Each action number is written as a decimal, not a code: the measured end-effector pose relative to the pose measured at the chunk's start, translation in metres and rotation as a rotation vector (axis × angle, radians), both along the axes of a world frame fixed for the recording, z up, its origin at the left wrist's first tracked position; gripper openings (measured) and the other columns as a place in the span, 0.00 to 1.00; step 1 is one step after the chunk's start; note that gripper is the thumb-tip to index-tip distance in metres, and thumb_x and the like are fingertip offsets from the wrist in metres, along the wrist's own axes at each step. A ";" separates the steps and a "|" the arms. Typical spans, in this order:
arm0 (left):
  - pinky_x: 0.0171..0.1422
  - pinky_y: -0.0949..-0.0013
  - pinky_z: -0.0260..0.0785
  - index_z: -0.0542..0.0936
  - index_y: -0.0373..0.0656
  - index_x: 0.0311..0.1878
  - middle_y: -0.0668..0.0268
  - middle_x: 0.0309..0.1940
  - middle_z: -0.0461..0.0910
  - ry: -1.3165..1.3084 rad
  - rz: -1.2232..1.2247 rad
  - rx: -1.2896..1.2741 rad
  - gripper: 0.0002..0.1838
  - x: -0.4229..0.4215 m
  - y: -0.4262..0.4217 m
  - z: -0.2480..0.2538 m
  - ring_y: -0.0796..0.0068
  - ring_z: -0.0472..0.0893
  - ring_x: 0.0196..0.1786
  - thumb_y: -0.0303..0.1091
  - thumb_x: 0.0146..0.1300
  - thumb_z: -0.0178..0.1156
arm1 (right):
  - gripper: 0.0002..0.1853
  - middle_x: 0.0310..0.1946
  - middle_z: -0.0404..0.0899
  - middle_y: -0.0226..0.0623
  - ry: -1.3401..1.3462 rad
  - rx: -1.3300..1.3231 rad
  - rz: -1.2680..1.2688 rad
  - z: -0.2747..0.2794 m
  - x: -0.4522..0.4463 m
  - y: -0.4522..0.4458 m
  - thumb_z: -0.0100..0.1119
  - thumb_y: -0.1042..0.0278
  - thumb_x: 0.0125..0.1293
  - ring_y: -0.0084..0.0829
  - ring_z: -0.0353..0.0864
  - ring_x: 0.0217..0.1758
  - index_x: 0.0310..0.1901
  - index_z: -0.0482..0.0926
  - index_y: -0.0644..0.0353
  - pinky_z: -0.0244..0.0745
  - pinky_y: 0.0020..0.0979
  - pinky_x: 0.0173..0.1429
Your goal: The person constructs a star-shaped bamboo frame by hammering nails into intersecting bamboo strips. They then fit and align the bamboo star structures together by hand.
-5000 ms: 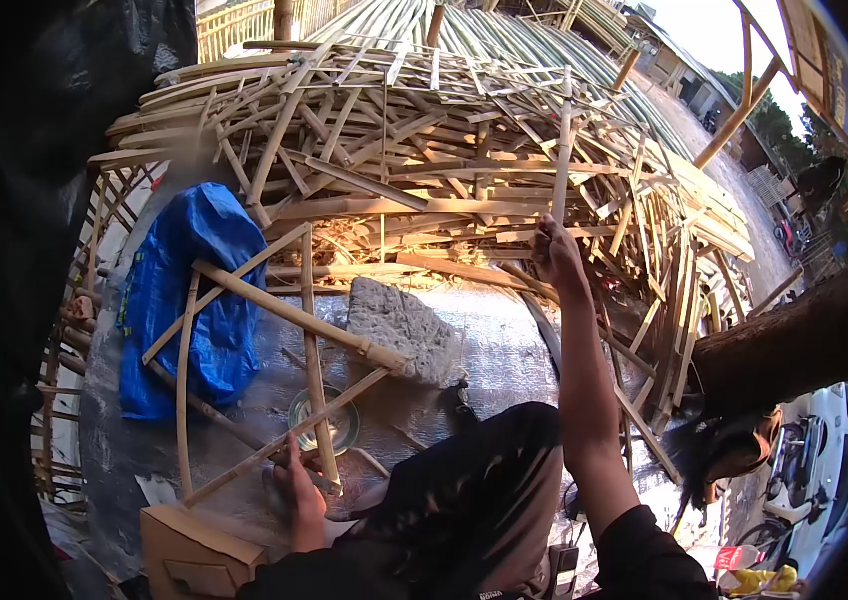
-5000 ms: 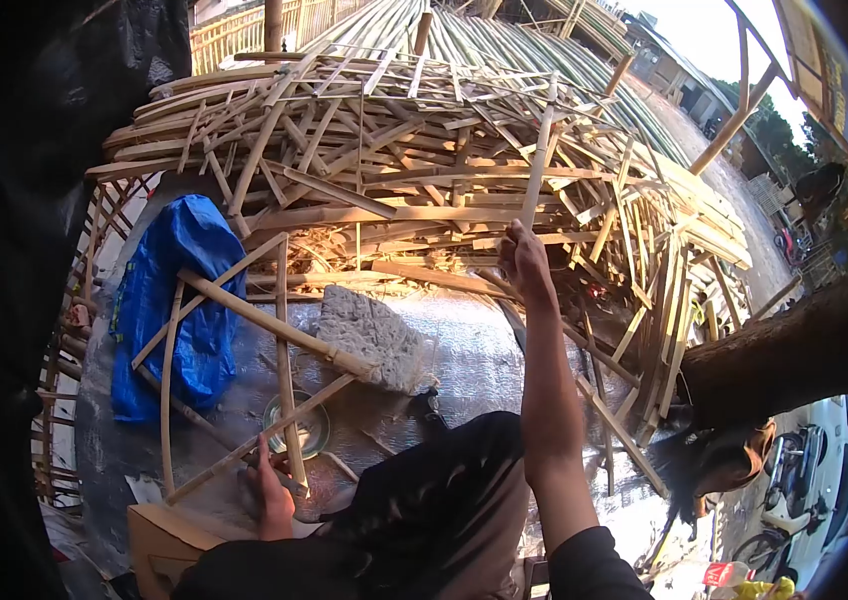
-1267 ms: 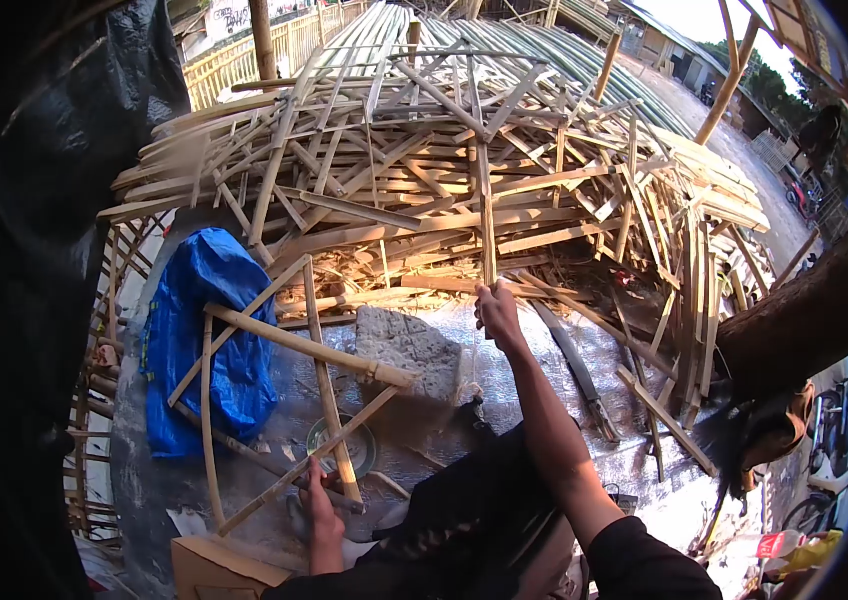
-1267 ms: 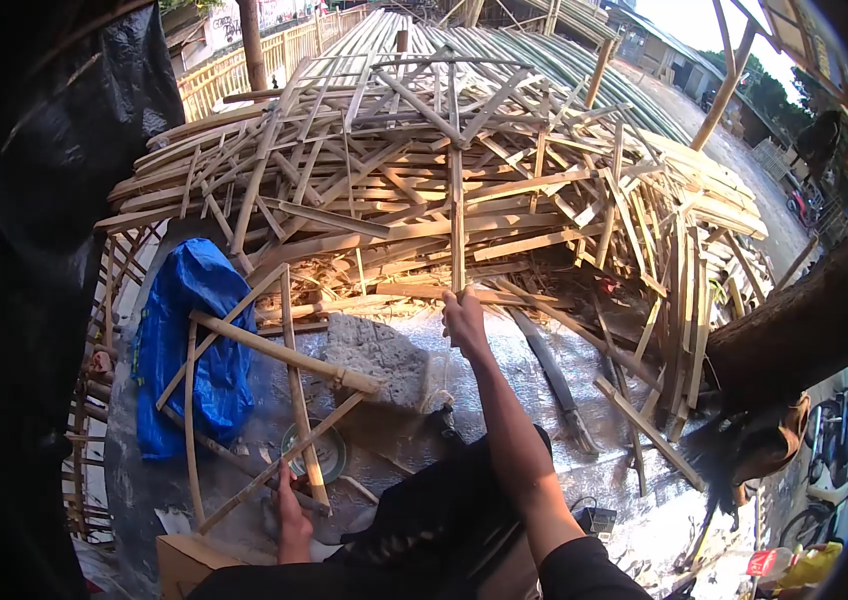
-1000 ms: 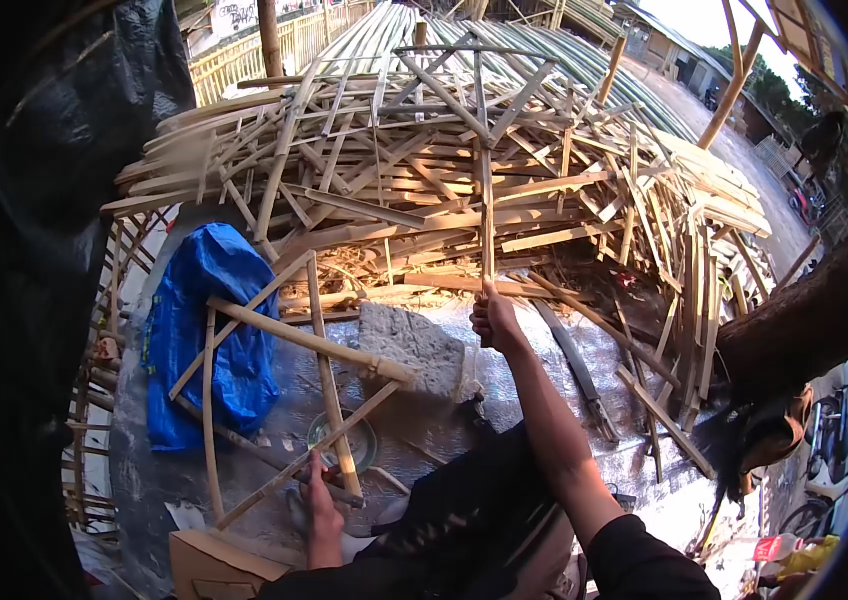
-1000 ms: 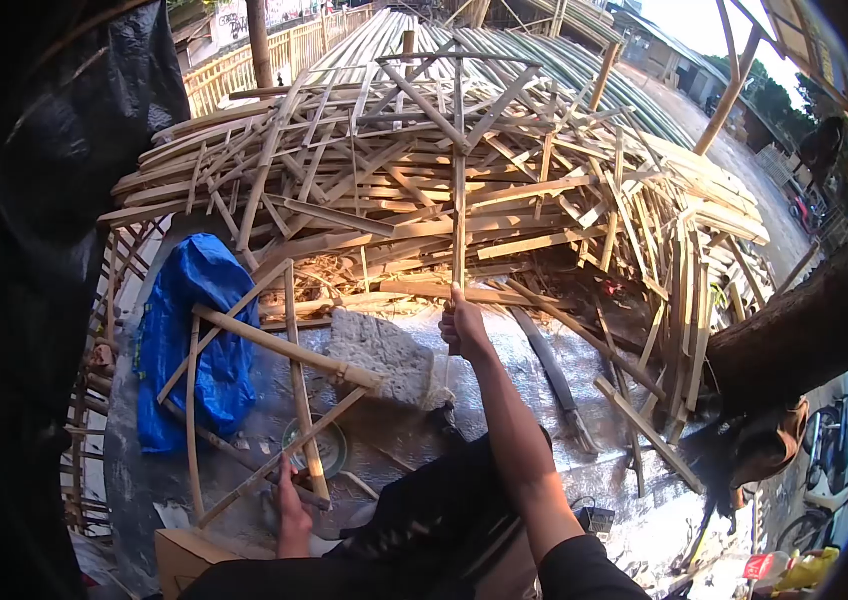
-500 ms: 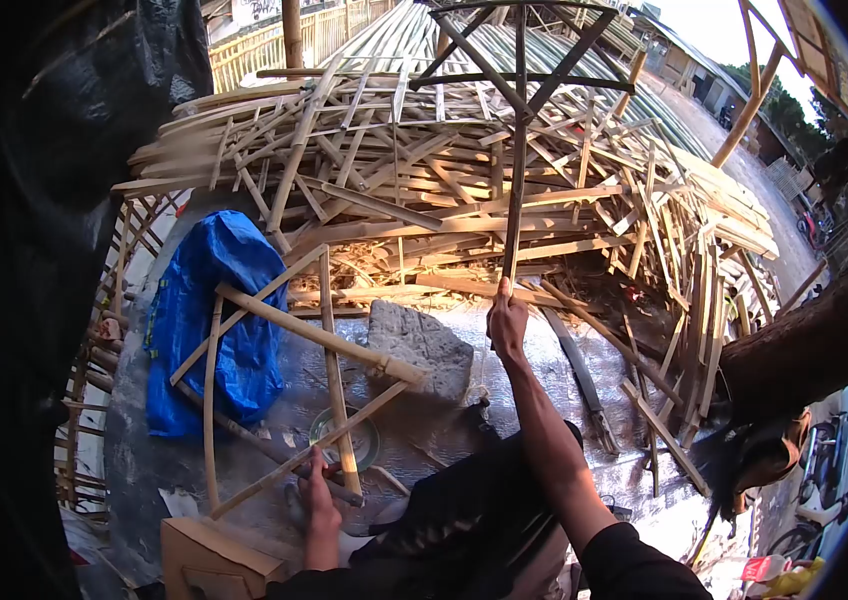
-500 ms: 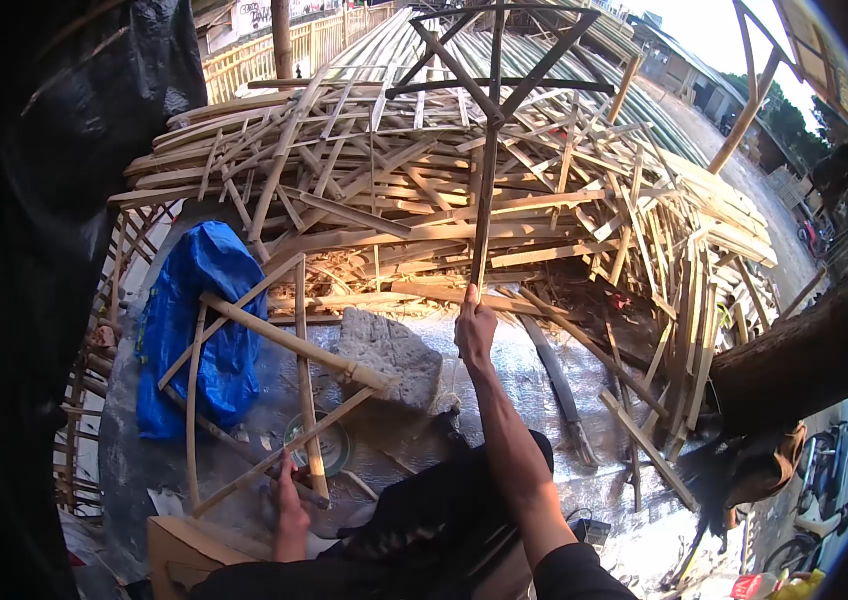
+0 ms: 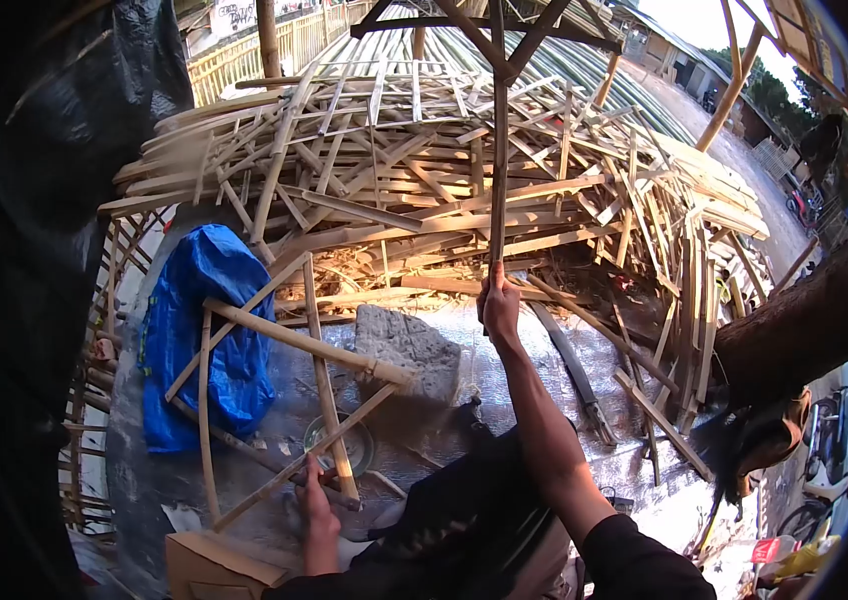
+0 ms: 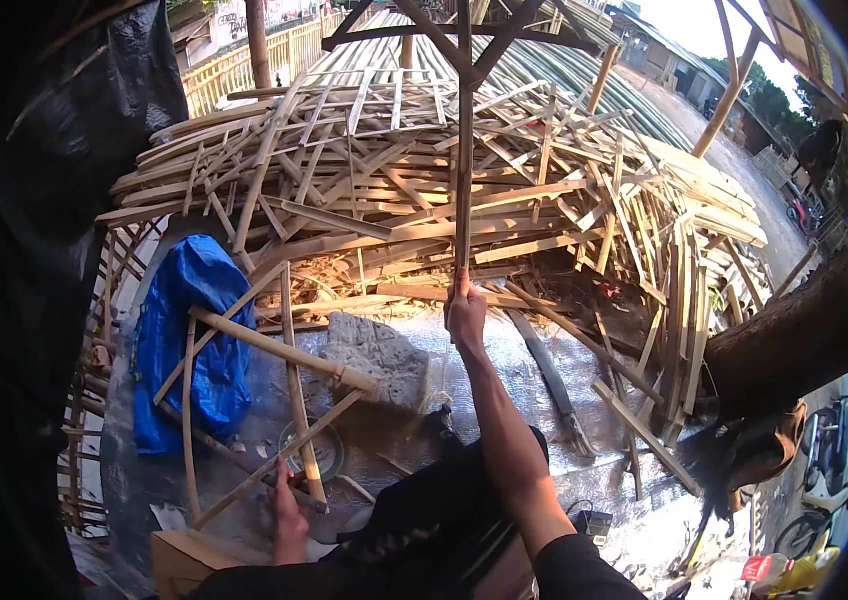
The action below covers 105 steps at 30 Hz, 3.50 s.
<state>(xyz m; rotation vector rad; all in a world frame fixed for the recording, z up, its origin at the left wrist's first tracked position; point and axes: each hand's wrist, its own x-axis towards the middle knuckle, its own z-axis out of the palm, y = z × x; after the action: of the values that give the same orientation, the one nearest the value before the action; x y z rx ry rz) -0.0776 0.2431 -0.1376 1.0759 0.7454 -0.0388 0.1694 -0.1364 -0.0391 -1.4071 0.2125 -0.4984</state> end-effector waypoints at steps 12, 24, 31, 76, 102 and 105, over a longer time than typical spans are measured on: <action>0.48 0.71 0.72 0.78 0.48 0.54 0.73 0.42 0.80 -0.175 -0.034 0.085 0.18 -0.001 -0.011 0.012 0.80 0.79 0.44 0.43 0.67 0.70 | 0.35 0.46 0.84 0.44 0.259 -0.286 -0.175 0.014 0.006 -0.063 0.52 0.34 0.73 0.31 0.82 0.47 0.55 0.77 0.66 0.75 0.33 0.50; 0.45 0.74 0.70 0.72 0.52 0.38 0.76 0.35 0.75 -0.247 -0.033 0.054 0.12 0.000 -0.021 0.031 0.82 0.78 0.38 0.35 0.67 0.70 | 0.24 0.41 0.86 0.36 0.694 -0.495 0.311 -0.021 -0.022 -0.072 0.50 0.47 0.76 0.27 0.82 0.39 0.51 0.81 0.63 0.76 0.32 0.43; 0.38 0.77 0.67 0.67 0.53 0.38 0.77 0.31 0.71 -0.397 0.102 -0.105 0.20 -0.008 -0.020 0.036 0.83 0.74 0.32 0.27 0.61 0.74 | 0.24 0.41 0.86 0.37 0.602 -0.513 0.296 -0.018 -0.014 -0.041 0.54 0.48 0.75 0.27 0.82 0.38 0.52 0.80 0.65 0.76 0.30 0.42; 0.39 0.75 0.59 0.69 0.52 0.39 0.76 0.33 0.68 -0.105 0.168 0.144 0.13 0.001 -0.015 0.046 0.84 0.69 0.35 0.36 0.70 0.67 | 0.28 0.62 0.71 0.49 0.058 -1.429 0.075 -0.030 0.117 -0.005 0.61 0.65 0.68 0.52 0.72 0.65 0.68 0.66 0.58 0.60 0.62 0.65; 0.39 0.72 0.72 0.71 0.45 0.41 0.66 0.35 0.79 -0.290 0.016 0.171 0.13 -0.006 -0.019 0.035 0.76 0.80 0.34 0.34 0.68 0.68 | 0.13 0.46 0.82 0.32 0.364 -1.520 -0.214 -0.102 0.044 -0.090 0.48 0.68 0.70 0.38 0.76 0.61 0.53 0.78 0.50 0.57 0.61 0.68; 0.41 0.72 0.71 0.71 0.46 0.41 0.67 0.34 0.78 -0.283 -0.021 0.143 0.12 -0.003 -0.014 0.033 0.77 0.79 0.35 0.33 0.69 0.67 | 0.07 0.41 0.85 0.26 0.066 -1.490 -0.290 -0.088 0.046 -0.061 0.56 0.66 0.70 0.34 0.78 0.52 0.45 0.82 0.48 0.58 0.52 0.60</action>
<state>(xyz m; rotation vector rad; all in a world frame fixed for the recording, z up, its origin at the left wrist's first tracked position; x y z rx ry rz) -0.0803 0.2288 -0.1042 1.1958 0.4867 0.1480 0.2151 -0.1978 -0.1269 -2.8669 0.0698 -0.9234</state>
